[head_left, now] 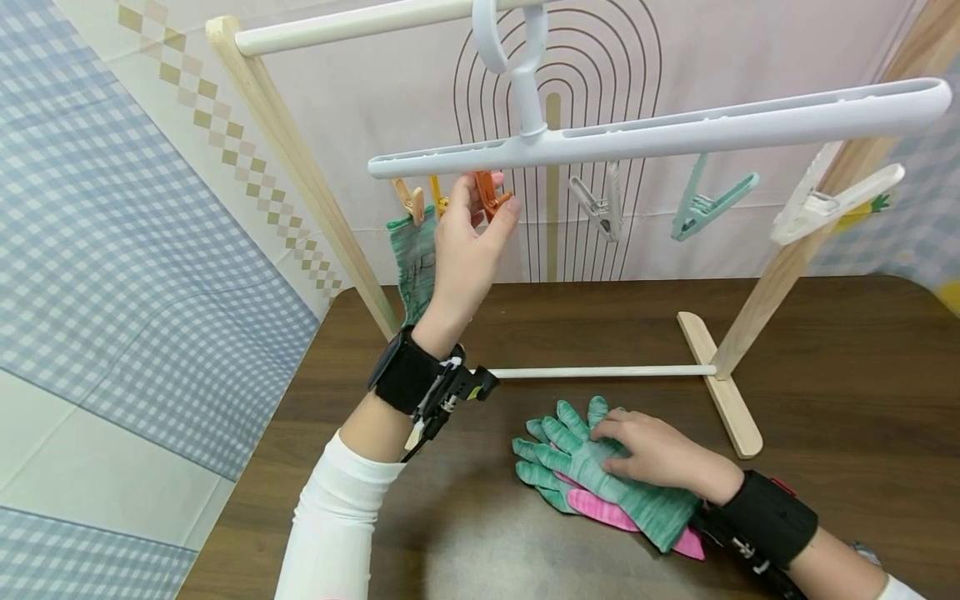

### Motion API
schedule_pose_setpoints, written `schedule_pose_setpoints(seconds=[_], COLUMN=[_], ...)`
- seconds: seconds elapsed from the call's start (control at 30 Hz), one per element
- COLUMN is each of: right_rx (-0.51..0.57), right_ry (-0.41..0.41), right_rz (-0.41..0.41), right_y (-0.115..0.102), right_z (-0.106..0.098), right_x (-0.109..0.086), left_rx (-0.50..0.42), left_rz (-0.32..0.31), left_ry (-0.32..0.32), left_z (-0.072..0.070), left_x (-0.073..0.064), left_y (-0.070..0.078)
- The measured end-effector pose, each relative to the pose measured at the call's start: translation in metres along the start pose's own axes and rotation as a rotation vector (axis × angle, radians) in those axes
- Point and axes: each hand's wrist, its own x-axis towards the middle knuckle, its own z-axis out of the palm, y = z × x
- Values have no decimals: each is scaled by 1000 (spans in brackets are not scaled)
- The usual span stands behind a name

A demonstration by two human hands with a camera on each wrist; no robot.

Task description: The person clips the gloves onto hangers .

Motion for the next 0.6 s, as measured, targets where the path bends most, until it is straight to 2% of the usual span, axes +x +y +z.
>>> schedule_pose_setpoints(seconds=[0.27,0.6], right_rx=[-9,-10], right_ry=[1,0], right_rz=[1,9], right_y=[-1,-3], right_z=[0,0], right_x=[0,1], left_rx=[28,20], left_rz=[27,50], left_ry=[22,24], left_z=[-2,-4], left_x=[0,-2], left_y=[1,1])
